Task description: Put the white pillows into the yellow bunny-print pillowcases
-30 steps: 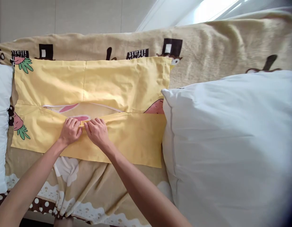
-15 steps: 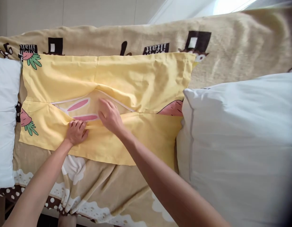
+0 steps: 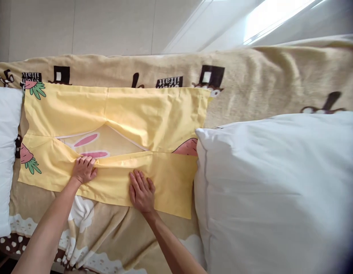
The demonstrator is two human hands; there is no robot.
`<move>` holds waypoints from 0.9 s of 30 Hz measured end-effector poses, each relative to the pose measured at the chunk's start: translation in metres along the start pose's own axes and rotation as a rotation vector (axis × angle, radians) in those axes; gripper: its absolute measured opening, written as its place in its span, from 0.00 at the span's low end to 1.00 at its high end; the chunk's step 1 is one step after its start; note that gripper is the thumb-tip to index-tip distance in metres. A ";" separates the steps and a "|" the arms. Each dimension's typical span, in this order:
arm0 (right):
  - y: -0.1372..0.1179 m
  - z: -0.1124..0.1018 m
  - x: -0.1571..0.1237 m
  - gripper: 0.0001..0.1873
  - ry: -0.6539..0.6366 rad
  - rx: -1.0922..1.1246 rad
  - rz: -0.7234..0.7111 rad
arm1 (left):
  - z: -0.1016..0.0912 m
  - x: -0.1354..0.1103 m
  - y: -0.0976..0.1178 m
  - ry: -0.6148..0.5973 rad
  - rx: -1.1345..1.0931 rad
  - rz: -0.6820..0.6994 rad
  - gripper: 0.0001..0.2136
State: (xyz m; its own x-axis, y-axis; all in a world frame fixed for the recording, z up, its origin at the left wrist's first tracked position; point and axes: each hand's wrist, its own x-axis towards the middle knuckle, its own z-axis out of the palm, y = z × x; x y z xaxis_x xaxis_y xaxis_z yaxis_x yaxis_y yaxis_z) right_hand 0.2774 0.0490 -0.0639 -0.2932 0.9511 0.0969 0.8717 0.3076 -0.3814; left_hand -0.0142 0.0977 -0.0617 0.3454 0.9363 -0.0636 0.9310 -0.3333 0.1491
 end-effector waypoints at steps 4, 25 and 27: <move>0.001 0.005 -0.004 0.33 0.019 0.009 0.009 | -0.002 -0.001 0.001 0.031 -0.002 0.009 0.16; 0.004 0.016 -0.007 0.31 0.022 0.037 0.046 | -0.005 0.000 -0.001 0.112 0.015 0.036 0.15; 0.003 0.014 -0.007 0.32 0.025 0.044 0.038 | -0.005 -0.001 0.000 0.095 0.021 0.018 0.15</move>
State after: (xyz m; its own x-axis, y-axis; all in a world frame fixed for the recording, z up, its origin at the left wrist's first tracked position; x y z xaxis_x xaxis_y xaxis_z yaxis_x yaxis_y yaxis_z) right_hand 0.2766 0.0427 -0.0791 -0.2494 0.9627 0.1045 0.8640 0.2700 -0.4250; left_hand -0.0149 0.0973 -0.0566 0.3506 0.9359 0.0333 0.9271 -0.3519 0.1289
